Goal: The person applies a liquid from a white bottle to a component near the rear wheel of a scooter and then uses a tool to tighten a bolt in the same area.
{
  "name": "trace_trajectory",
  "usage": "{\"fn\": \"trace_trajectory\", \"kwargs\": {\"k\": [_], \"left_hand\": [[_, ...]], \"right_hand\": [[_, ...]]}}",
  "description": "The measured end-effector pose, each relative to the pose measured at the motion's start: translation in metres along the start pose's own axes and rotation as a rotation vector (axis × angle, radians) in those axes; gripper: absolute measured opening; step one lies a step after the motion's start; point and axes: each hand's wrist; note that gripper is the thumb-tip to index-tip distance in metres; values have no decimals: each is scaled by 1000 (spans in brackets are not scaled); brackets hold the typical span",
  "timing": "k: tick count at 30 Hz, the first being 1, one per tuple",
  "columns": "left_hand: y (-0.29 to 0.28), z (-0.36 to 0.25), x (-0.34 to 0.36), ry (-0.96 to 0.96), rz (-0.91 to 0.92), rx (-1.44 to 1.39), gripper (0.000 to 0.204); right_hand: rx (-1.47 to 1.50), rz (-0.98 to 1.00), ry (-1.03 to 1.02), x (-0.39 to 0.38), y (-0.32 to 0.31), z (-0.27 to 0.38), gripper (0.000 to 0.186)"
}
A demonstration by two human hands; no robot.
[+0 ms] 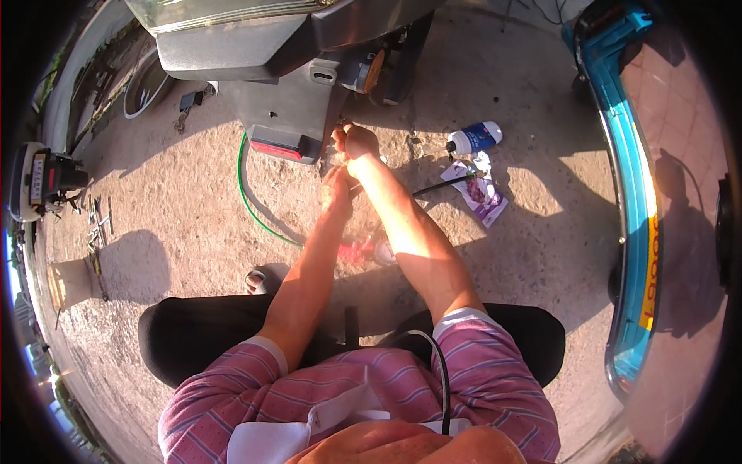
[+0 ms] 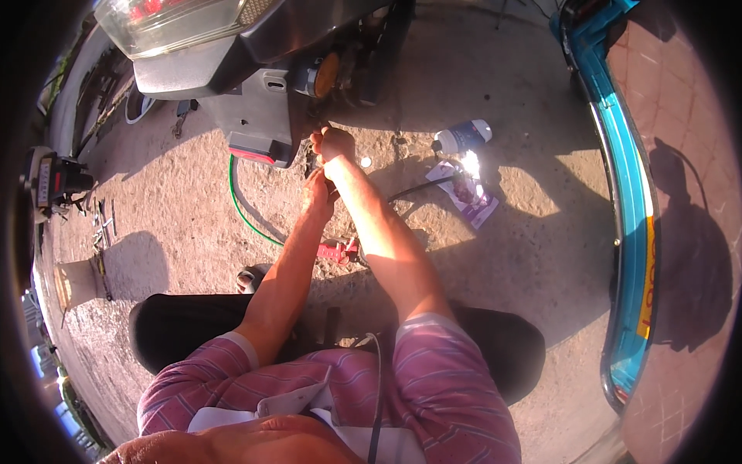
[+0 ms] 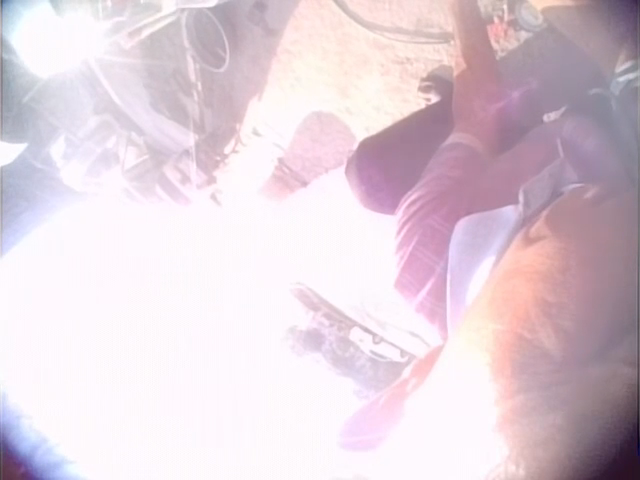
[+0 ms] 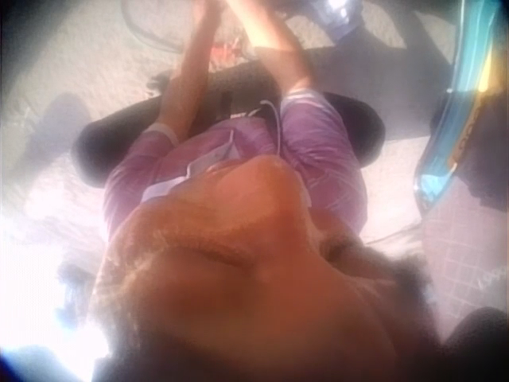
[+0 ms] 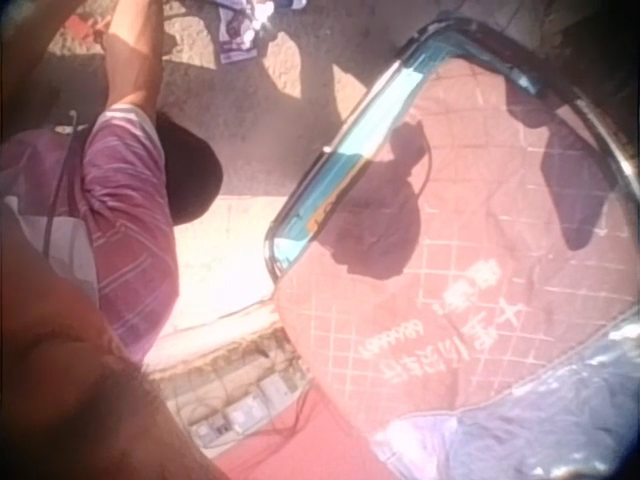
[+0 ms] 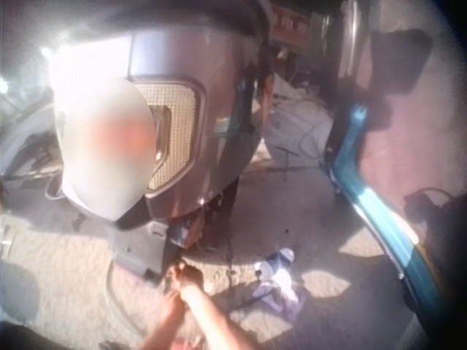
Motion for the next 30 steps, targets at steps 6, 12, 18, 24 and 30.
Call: {"fn": "trace_trajectory", "kwargs": {"k": [6,12,18,24,30], "left_hand": [[16,-31,-12,-40,282,-232,27],[39,-62,3,14,432,-348,25],[30,-64,39,-4,597,-393,25],[49,-69,44,67,458,-282,26],[43,-63,53,62,565,-286,28]], "right_hand": [[112,27,92,10,-3,-4,26],[117,-22,24,16,1,-6,13],[119,-54,-61,26,-7,-11,16],[-202,18,-222,30,-22,-12,24],[-702,-51,-425,9,-27,-5,30]]}}
Point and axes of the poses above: each hand's wrist, its own x-axis towards the middle knuckle, its own y-axis out of the palm, z = x × y, and after that the axes turned 12 degrees about -y, right-handed
